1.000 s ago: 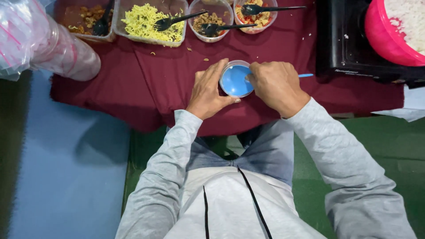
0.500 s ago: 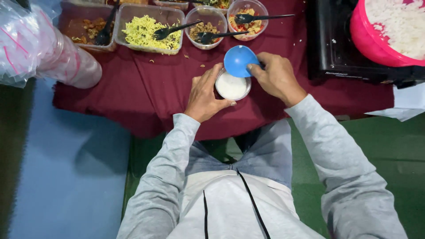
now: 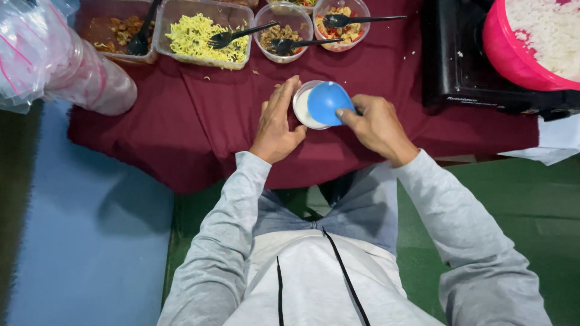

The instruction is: The person mixes a blue and white substance in a small cup with a spoon, then transfers various dry food toppings from plastic containers into a small plastic bag using a spoon.

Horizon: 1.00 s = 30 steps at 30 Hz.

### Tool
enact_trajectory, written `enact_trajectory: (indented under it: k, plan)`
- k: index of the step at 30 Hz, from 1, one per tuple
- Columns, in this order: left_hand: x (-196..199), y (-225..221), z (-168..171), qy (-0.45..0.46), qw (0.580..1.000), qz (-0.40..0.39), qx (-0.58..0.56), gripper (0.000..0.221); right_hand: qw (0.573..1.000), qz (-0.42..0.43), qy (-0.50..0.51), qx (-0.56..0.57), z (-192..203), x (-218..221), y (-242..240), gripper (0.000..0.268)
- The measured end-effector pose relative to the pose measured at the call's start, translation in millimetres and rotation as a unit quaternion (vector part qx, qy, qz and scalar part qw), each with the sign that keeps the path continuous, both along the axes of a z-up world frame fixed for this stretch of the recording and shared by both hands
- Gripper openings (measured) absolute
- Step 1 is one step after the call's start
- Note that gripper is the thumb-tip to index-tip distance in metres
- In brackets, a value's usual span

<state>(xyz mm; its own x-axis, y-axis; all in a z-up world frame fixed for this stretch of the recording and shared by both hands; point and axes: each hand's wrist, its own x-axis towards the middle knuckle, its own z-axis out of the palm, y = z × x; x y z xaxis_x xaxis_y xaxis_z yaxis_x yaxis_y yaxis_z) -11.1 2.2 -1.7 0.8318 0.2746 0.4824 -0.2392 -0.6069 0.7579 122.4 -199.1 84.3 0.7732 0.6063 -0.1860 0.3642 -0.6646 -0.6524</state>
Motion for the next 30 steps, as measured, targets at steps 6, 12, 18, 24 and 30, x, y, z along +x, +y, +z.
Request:
enact_trajectory:
  k: [6,12,18,24,30]
  plan:
    - [-1,-1,4,0.013,1.0,-0.007,-0.011,0.109,1.0,-0.011,0.012,0.005,3,-16,-9,0.026]
    - [-4,-5,13,0.042,0.998,-0.012,-0.037,0.126,0.992,0.034,-0.119,-0.008,19,16,-14,0.025]
    - [0,-7,3,0.05,0.999,0.01,0.009,0.119,0.983,0.097,-0.14,-0.062,34,17,11,0.02]
    - [0,-6,4,0.052,0.999,0.007,0.004,0.114,0.942,0.189,-0.26,-0.097,31,12,28,0.008]
    - [-1,-6,5,0.042,0.999,0.009,0.007,0.112,0.894,0.226,-0.37,-0.109,24,6,27,0.015]
